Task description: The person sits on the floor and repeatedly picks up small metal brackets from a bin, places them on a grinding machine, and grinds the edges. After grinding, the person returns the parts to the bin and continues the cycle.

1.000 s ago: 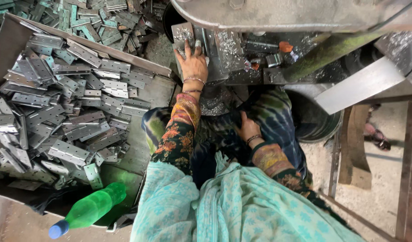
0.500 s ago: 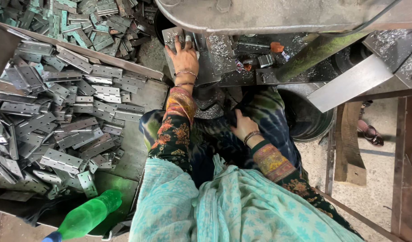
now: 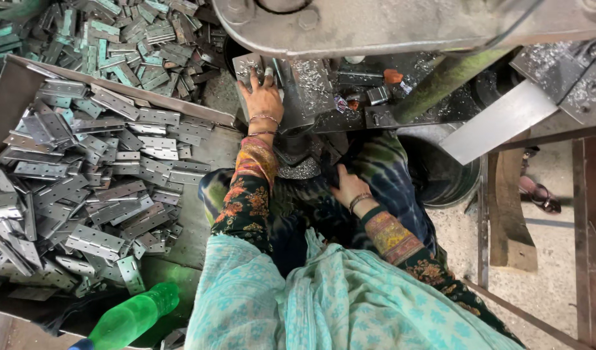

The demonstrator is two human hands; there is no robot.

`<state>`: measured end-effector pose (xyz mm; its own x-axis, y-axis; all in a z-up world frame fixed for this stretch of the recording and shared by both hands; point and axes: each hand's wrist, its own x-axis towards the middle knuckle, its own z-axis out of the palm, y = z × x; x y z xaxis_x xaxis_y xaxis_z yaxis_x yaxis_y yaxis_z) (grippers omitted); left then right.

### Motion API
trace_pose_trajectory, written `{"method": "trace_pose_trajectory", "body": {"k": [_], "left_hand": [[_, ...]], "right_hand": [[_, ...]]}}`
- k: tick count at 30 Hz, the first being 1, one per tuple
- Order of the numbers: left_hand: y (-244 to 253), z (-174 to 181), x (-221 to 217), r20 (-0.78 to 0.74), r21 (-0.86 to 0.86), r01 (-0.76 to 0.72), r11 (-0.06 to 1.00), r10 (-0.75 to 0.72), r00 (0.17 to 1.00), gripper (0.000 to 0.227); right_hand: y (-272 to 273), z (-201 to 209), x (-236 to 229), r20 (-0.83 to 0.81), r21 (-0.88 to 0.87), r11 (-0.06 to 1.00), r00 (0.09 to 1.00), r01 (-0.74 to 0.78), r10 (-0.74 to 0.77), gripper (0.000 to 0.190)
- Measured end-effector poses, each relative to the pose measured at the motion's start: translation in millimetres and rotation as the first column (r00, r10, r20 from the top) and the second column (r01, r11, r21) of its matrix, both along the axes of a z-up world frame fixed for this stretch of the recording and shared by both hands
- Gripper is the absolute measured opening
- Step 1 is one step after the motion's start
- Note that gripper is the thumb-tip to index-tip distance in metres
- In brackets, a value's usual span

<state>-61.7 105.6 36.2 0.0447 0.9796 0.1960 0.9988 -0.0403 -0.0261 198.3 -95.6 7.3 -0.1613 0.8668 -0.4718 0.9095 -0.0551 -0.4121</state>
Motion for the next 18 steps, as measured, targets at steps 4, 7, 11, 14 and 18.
{"method": "trace_pose_trajectory", "body": {"k": [4,7,11,14,18], "left_hand": [[-31,7,5,0.028,-0.128,0.046,0.991,-0.043,0.999,0.04],[-70,7,11,-0.017,-0.21,0.093,0.973,-0.099,0.995,0.038],[-112,0,23,-0.092,-0.084,0.168,0.982,-0.176,0.98,0.03],[-126,3,33,-0.228,-0.134,0.218,0.967,-0.244,0.943,0.028],[-131,21,38,-0.198,-0.008,0.256,0.967,-0.253,0.947,0.025]], "right_hand": [[9,40,-4,0.017,0.013,0.998,0.998,-0.06,0.06,0.068],[10,53,-6,0.021,0.009,0.997,0.997,-0.074,0.073,0.067],[6,54,-6,0.018,0.004,0.997,0.997,-0.081,0.081,0.074],[6,56,-2,0.022,-0.004,0.997,0.996,-0.083,0.083,0.08],[5,60,-7,0.027,0.004,0.997,0.997,-0.077,0.077,0.081]]}}
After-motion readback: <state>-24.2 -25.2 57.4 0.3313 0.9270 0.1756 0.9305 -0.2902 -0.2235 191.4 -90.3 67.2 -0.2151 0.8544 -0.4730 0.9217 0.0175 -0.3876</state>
